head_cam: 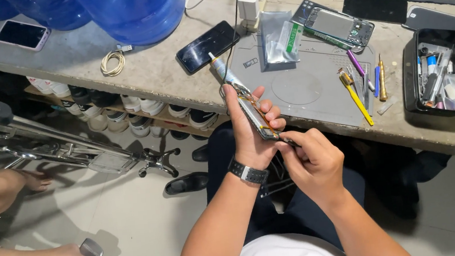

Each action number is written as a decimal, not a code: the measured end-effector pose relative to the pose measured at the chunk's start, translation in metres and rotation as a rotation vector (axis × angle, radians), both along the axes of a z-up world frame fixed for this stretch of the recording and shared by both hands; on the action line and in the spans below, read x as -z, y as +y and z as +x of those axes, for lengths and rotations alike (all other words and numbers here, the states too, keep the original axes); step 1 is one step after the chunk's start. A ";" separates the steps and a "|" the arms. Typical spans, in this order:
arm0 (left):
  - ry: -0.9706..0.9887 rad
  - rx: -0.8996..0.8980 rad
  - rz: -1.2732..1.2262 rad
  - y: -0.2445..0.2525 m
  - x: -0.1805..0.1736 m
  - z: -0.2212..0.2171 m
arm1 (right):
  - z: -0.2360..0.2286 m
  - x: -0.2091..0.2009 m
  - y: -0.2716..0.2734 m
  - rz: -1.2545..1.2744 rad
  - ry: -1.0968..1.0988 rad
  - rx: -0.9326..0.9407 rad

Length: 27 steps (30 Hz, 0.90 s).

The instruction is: Removing a battery and internal components from a smartphone frame using hands and a prying tool.

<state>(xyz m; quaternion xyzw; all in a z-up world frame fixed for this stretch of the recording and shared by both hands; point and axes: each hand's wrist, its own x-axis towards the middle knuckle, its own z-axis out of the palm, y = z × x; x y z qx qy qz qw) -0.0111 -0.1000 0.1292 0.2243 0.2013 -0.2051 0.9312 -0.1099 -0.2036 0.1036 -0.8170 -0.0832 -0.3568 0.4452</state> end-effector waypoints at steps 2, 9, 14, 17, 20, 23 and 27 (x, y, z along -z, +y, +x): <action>-0.010 -0.010 0.021 -0.003 -0.002 -0.003 | 0.002 0.005 0.000 0.017 -0.020 0.008; -0.065 -0.097 0.065 -0.014 0.002 -0.008 | 0.008 0.011 -0.008 0.042 -0.077 0.010; -0.042 -0.119 0.065 -0.016 -0.001 -0.008 | 0.007 0.009 -0.005 0.010 -0.064 0.017; -0.018 -0.137 0.044 -0.016 0.000 -0.004 | 0.004 0.006 -0.007 0.011 -0.038 -0.024; -0.010 -0.151 0.047 -0.014 0.002 0.001 | 0.002 0.003 -0.005 0.023 -0.004 -0.056; -0.012 -0.163 0.055 -0.011 0.004 0.004 | 0.002 -0.004 0.001 0.028 -0.007 -0.039; -0.026 -0.175 0.079 -0.009 0.004 0.006 | 0.003 -0.005 0.006 0.038 -0.036 -0.007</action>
